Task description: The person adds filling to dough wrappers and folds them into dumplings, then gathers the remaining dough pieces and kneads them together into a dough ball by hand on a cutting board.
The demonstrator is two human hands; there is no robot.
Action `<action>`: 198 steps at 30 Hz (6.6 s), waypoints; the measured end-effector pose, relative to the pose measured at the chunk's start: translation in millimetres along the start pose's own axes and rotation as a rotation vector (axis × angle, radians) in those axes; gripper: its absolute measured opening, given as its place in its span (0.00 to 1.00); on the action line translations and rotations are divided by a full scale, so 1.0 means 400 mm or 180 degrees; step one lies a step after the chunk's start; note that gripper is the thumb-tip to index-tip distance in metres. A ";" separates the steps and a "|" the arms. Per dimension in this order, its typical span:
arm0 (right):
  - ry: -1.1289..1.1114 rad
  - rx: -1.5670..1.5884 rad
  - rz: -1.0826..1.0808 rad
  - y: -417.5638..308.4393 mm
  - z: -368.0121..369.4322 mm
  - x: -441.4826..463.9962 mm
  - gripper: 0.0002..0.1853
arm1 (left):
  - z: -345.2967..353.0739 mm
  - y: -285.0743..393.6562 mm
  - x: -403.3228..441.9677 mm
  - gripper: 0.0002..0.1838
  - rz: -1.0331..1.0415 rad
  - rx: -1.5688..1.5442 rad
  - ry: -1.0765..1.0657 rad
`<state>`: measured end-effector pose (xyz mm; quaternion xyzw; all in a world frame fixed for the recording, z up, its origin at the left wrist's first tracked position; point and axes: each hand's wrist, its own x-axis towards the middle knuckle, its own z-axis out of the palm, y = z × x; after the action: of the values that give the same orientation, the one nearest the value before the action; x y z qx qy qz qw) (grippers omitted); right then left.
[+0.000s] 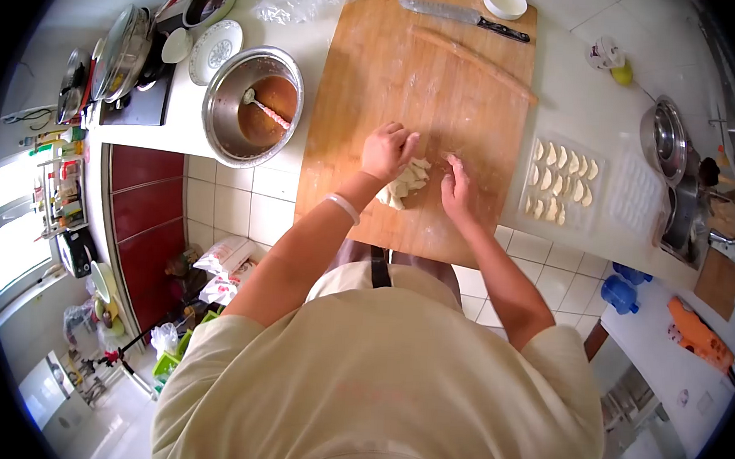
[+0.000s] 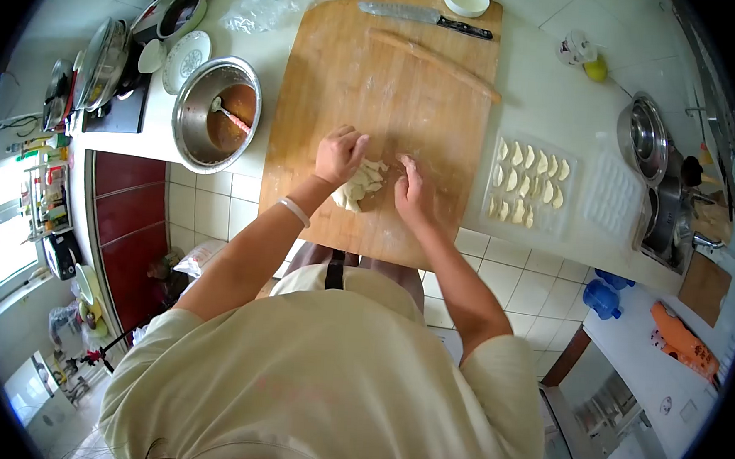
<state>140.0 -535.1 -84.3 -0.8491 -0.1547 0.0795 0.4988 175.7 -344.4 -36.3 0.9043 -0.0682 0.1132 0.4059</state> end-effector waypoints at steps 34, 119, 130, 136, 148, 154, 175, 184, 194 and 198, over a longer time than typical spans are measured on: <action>0.0029 -0.0825 -0.1024 -0.173 0.048 0.017 0.19 | -0.015 0.006 -0.075 0.30 -0.2143 0.0713 -0.1004; 0.0628 0.1628 0.1877 -0.044 0.009 0.096 0.17 | 0.116 -0.023 0.120 0.13 -0.0360 0.1380 -0.0517; 0.0415 -0.0638 0.0188 -0.190 0.048 0.063 0.23 | 0.093 -0.119 0.101 0.42 -0.2958 -0.1353 -0.1922; 0.0505 -0.0604 0.0082 -0.111 0.075 0.052 0.15 | 0.041 0.064 -0.042 0.21 -0.1201 0.1094 -0.0688; 0.0341 0.0806 0.0868 0.031 -0.040 0.032 0.17 | 0.107 0.045 0.000 0.12 0.0036 0.1515 -0.0433; 0.0164 0.2913 0.1971 -0.001 0.043 -0.010 0.16 | 0.112 0.023 0.108 0.12 -0.0136 0.1540 -0.0757; 0.0815 -0.0416 -0.0116 -0.032 0.043 0.042 0.20 | 0.104 0.101 -0.063 0.13 -0.0732 0.1327 0.0121; 0.1090 0.0065 0.0236 0.003 -0.051 0.027 0.21 | 0.154 0.054 0.056 0.10 -0.0154 0.1551 -0.0357; 0.1034 0.3345 0.1768 -0.025 0.078 0.065 0.14 | 0.176 -0.006 0.235 0.17 -0.0502 0.1255 -0.0553; 0.0704 0.2947 0.1699 -0.016 0.069 0.118 0.16 | 0.175 -0.018 0.201 0.28 -0.1509 0.0866 -0.0682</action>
<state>175.3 -493.1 -91.4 -0.5538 0.1707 0.1734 0.7963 265.4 -394.6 -65.5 0.9479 0.1182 -0.0728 0.2866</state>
